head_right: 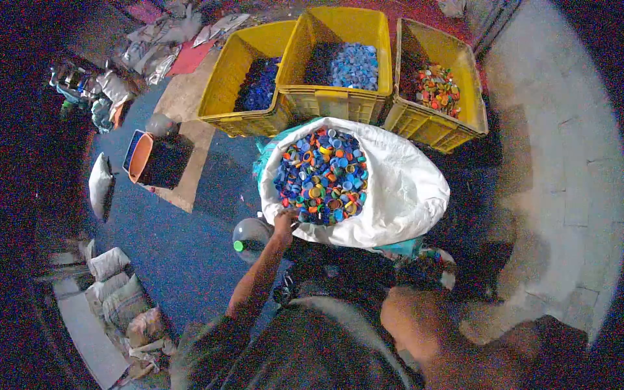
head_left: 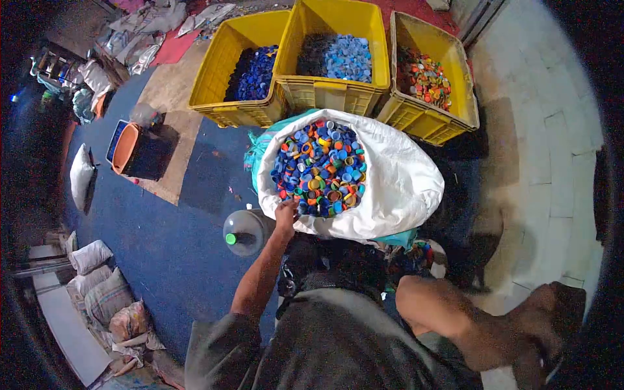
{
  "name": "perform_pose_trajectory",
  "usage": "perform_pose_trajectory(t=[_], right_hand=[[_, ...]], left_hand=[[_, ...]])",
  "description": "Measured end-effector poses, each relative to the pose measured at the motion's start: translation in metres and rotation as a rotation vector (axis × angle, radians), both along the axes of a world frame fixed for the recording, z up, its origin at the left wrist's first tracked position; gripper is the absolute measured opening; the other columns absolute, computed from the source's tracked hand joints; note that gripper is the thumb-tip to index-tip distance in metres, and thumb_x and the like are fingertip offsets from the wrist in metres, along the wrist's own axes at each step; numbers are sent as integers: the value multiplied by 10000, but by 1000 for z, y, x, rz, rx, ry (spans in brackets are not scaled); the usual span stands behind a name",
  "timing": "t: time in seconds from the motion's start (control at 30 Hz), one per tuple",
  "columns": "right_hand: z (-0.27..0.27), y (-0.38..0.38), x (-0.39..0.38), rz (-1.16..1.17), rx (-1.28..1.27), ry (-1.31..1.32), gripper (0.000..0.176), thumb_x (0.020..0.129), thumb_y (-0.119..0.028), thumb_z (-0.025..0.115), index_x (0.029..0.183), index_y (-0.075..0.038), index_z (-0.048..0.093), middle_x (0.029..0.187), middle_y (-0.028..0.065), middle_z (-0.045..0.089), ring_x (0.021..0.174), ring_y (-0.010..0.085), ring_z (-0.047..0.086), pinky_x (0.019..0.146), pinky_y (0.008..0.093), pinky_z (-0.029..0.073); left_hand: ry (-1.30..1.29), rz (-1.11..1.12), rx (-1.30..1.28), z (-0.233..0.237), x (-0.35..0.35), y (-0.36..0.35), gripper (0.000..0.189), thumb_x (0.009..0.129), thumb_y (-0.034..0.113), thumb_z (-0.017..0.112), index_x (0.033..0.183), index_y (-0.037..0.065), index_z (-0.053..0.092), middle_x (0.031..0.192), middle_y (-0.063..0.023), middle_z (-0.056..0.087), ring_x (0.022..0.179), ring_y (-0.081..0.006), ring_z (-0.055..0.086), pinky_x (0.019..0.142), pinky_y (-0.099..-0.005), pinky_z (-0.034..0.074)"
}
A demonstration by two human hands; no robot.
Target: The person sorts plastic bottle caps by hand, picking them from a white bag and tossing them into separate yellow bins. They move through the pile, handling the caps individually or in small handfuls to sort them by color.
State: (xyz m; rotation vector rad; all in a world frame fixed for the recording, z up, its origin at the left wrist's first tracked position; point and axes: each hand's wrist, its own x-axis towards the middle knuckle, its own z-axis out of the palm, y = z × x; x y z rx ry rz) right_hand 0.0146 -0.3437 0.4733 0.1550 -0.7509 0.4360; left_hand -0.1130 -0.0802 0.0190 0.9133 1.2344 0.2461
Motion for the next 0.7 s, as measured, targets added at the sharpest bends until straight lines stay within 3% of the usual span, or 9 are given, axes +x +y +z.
perform_pose_trajectory(t=[0.07, 0.1, 0.2, 0.23, 0.3, 0.47, 0.5, 0.53, 0.7], right_hand=[[-6, 8, -4, -36, -22, 48, 48, 795, -105, 470, 841, -94, 475, 709, 24, 432, 754, 163, 433, 789, 413, 310], [-11, 13, -6, -55, -36, 86, 43, 794, -103, 469, 836, -95, 475, 703, 22, 429, 751, 162, 431, 784, 405, 313], [-35, 25, -15, -171, -131, 266, 29, 793, -96, 468, 821, -98, 477, 687, 16, 420, 741, 161, 424, 770, 381, 322], [-54, 27, -19, -256, -237, 345, 26, 792, -94, 467, 816, -99, 477, 682, 14, 417, 738, 160, 422, 766, 374, 325], [-94, 34, -24, -462, -612, 380, 99, 739, -84, 503, 818, -127, 464, 671, 2, 402, 721, 148, 395, 765, 353, 320], [-157, 87, -36, -304, -827, 523, 192, 602, -75, 542, 777, -105, 469, 616, 4, 379, 669, 151, 393, 759, 367, 325], [-173, 93, -44, -332, -871, 634, 199, 646, -83, 543, 837, -106, 493, 598, 5, 393, 652, 172, 408, 767, 415, 345], [-190, 93, -45, -306, -946, 514, 217, 640, -75, 536, 851, -83, 486, 619, 8, 389, 666, 175, 415, 771, 398, 349], [-255, 106, -56, -403, -1147, 514, 208, 661, -108, 552, 842, -56, 464, 680, 23, 418, 675, 175, 439, 753, 365, 383]], left_hand=[[16, -192, 296, -21, -1, 2, 185, 727, 112, 662, 877, 79, 560, 716, 12, 556, 643, -154, 516, 629, -304, 435], [-32, -146, 410, -23, 3, -3, 279, 694, 62, 670, 947, 36, 556, 755, -39, 608, 672, -200, 579, 642, -324, 466], [125, -293, 726, -18, -2, -3, 327, 684, 101, 677, 969, 6, 549, 769, -104, 627, 722, -277, 613, 684, -356, 478], [18, -290, 766, -21, -7, 4, 392, 680, 137, 698, 1007, 3, 527, 835, -165, 622, 791, -353, 596, 714, -404, 467], [258, -353, 855, -23, -10, 12, 434, 679, 176, 714, 1028, 12, 514, 884, -179, 608, 830, -377, 567, 734, -435, 446], [478, -432, 970, -17, -5, 33, 485, 680, 241, 729, 1055, 36, 499, 925, -177, 578, 871, -386, 519, 753, -473, 404], [446, -463, 1008, -17, -1, 39, 487, 674, 260, 730, 1049, 49, 503, 911, -180, 575, 870, -391, 513, 759, -474, 396], [429, -471, 1015, -16, 4, 43, 489, 673, 263, 729, 1051, 50, 505, 914, -181, 574, 875, -393, 511, 761, -474, 393], [416, -532, 1003, -38, 18, 61, 501, 673, 271, 727, 1067, 48, 511, 934, -183, 578, 900, -388, 506, 784, -465, 383]])
